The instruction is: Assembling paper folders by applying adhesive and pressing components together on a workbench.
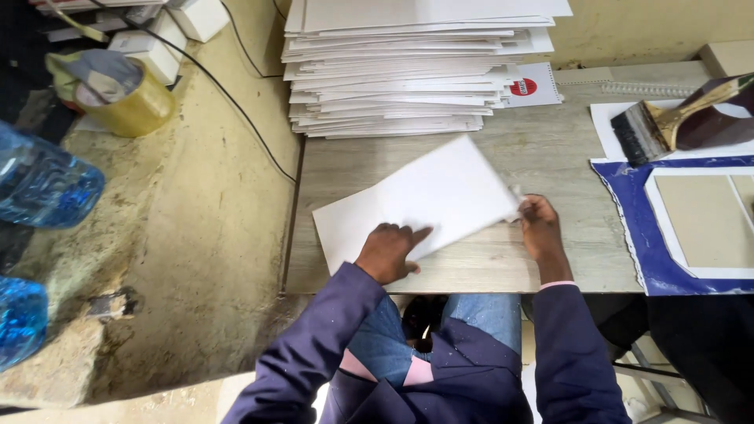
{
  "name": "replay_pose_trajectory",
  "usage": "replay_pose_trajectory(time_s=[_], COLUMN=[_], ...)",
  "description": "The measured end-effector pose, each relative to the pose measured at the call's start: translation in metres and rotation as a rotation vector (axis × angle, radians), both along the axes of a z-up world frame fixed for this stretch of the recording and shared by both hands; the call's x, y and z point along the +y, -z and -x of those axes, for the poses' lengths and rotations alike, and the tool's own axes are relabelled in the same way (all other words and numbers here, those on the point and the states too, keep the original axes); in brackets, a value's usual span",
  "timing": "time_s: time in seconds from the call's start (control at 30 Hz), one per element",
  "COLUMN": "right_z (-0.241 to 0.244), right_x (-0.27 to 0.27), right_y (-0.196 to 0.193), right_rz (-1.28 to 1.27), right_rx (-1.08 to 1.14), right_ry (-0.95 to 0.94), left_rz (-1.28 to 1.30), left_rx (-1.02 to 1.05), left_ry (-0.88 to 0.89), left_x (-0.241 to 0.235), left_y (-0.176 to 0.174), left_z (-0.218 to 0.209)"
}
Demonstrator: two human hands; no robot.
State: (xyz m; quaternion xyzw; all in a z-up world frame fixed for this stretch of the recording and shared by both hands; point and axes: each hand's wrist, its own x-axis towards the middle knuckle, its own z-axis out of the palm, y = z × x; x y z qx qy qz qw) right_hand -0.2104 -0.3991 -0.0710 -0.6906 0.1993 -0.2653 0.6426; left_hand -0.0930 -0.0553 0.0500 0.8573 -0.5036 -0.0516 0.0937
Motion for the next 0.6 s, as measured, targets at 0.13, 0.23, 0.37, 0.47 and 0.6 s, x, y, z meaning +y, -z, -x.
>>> replay_pose_trajectory(time_s=[0.13,0.23,0.37,0.47,0.6], right_z=[0.024,0.006,-0.035,-0.07,-0.149], right_x=[-0.011,0.011,0.086,0.101,0.101], right_y=[-0.002,0.025,-0.004,0.016,0.015], right_rz=[-0.433,0.004,0.568,0.975,1.06], right_rx=[-0.242,-0.161,-0.004,0.272,0.435], right_ry=[-0.002,-0.131,-0.497,-0.463,-0.418], left_rz=[0.088,0.438,0.404,0.332,0.309], left_rx=[0.11,-0.199,-0.223,-0.146,-0.119], left_ry=[-0.246,-0.46,-0.526,-0.516,-0.51], left_x=[0.013,0.016,0.006,0.006,0.004], left_y=[0.078,0.115,0.128,0.121,0.122], left_z=[-0.031,-0.055,-0.063,-0.059,-0.06])
